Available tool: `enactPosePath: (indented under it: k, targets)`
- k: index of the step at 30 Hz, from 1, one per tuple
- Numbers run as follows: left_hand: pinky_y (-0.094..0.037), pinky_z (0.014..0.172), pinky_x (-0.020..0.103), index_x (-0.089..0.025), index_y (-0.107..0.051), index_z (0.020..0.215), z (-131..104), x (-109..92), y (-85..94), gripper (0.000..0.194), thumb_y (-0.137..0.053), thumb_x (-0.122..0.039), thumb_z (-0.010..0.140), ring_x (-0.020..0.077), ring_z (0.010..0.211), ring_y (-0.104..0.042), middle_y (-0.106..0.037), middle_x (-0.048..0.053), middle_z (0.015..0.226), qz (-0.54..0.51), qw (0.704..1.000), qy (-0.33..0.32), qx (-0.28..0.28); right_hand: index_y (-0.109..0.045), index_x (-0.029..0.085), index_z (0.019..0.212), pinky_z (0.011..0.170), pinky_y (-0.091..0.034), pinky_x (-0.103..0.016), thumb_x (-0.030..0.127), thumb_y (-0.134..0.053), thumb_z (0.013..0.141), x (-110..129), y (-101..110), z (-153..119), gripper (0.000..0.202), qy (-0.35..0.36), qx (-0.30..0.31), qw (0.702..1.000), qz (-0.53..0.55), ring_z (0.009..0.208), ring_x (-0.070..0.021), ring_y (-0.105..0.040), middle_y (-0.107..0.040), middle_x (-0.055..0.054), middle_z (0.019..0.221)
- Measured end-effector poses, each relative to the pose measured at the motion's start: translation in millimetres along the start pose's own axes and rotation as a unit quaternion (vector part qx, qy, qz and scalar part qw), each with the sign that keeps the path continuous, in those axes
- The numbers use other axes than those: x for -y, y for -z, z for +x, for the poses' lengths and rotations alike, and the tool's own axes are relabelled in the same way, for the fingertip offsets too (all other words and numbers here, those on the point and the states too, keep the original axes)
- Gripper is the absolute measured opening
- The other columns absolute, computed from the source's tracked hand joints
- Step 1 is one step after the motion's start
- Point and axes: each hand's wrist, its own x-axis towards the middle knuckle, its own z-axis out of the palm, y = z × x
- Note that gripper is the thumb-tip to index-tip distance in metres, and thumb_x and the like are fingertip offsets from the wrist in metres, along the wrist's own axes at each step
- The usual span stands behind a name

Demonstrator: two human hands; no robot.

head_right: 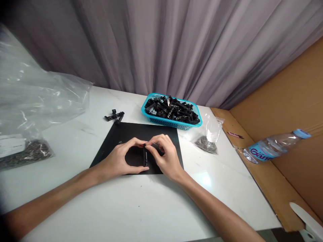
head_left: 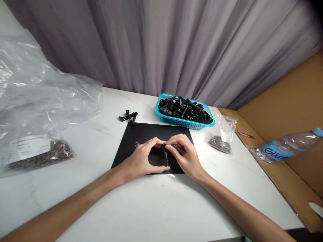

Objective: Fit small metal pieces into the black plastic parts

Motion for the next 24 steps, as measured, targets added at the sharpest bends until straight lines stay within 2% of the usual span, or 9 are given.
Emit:
enactPosePath:
  k: [6,9,15,20,24]
  targets:
    - [-0.053,0.100,0.041,-0.024,-0.058,0.120,1.0,-0.1,-1.7,0.060,-0.083,-0.051,0.074,0.0260,0.112,-0.067,-0.069,0.004,0.118,0.017,1.000,-0.008,-0.004,-0.065,0.025,0.098,0.076,-0.052,-0.035,0.021,-0.059,0.101,-0.8,-0.4,0.0,0.008,0.044,-0.004,0.999,-0.028,0.093,-0.0205,-0.062,-0.067,-0.005,0.099]
    - [-0.053,0.099,0.042,-0.024,-0.057,0.121,0.7,-1.4,-1.8,0.060,-0.084,-0.050,0.074,0.0256,0.111,-0.068,-0.069,0.004,0.118,0.019,1.000,-0.006,-0.004,-0.065,0.025,0.101,0.080,-0.054,-0.037,0.020,-0.054,0.103,-2.6,1.9,-1.2,0.012,0.079,0.003,0.994,-0.079,0.092,-0.0209,-0.063,-0.068,-0.007,0.101]
    - [-0.055,0.097,0.038,-0.024,-0.058,0.120,-0.6,-3.5,-2.6,0.058,-0.085,-0.043,0.072,0.0234,0.108,-0.068,-0.069,0.003,0.115,0.015,1.000,-0.024,-0.012,-0.066,0.025,0.102,0.074,-0.055,-0.035,0.014,-0.055,0.100,-4.2,5.2,-5.2,0.015,0.144,0.002,0.979,-0.144,0.086,-0.0201,-0.064,-0.072,-0.007,0.102]
    - [-0.055,0.095,0.037,-0.023,-0.060,0.119,-0.5,-3.0,-2.7,0.056,-0.085,-0.039,0.072,0.0232,0.106,-0.069,-0.069,0.003,0.112,0.025,0.999,-0.036,-0.025,-0.068,0.024,0.100,0.073,-0.056,-0.035,0.013,-0.052,0.100,-3.2,3.9,-6.5,0.020,0.140,0.004,0.978,-0.152,0.087,-0.0202,-0.065,-0.072,-0.008,0.100]
    - [-0.055,0.093,0.038,-0.023,-0.061,0.118,-0.3,-3.2,-1.9,0.058,-0.087,-0.042,0.070,0.0237,0.104,-0.069,-0.070,0.003,0.109,0.029,0.999,-0.034,-0.022,-0.072,0.024,0.103,0.076,-0.056,-0.035,0.014,-0.054,0.100,-5.1,8.5,-5.0,0.020,0.145,0.013,0.982,-0.119,0.090,-0.0198,-0.065,-0.070,-0.009,0.102]
